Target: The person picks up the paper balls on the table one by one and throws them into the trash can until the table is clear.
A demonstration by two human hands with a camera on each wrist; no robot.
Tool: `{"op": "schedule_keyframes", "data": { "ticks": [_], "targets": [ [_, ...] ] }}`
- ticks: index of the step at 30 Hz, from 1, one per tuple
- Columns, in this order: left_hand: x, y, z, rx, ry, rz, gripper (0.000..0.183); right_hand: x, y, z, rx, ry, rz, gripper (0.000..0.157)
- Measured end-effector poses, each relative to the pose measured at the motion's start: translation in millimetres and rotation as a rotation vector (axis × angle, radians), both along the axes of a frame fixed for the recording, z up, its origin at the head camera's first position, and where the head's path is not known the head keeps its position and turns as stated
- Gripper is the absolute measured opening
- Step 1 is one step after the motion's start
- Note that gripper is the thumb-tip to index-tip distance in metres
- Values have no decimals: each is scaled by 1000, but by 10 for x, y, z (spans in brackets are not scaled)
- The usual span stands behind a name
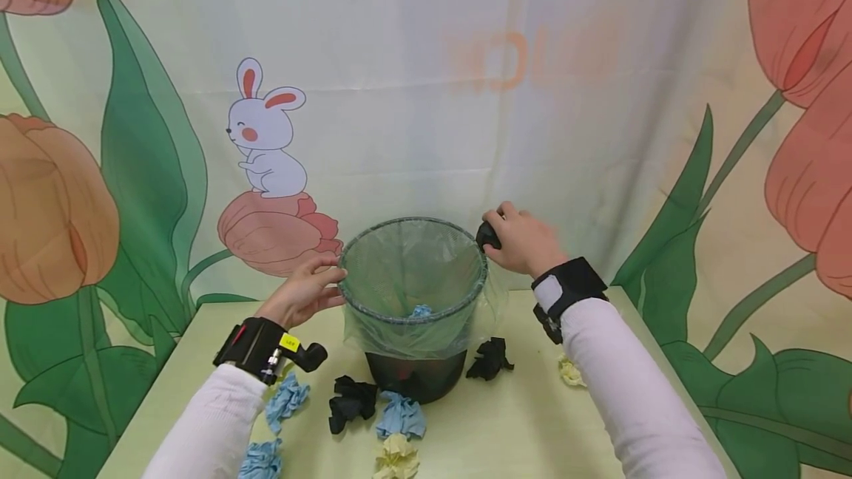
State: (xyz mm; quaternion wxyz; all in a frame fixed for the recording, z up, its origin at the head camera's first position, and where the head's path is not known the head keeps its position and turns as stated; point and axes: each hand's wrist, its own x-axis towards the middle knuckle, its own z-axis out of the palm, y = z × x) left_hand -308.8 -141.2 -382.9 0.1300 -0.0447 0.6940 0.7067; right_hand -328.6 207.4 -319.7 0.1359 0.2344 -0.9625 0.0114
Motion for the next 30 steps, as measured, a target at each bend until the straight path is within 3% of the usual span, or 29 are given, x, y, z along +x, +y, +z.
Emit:
{"op": "schedule_keyframes", "data": {
  "ticks": [9, 30],
  "targets": [
    [-5, -11, 2, 2, 6, -4, 46, 30, -253, 98, -13, 3, 89, 47],
    [18, -7, 13, -2, 10, 1, 45, 135, -562, 107, -18, 0, 244, 45]
  ]
}}
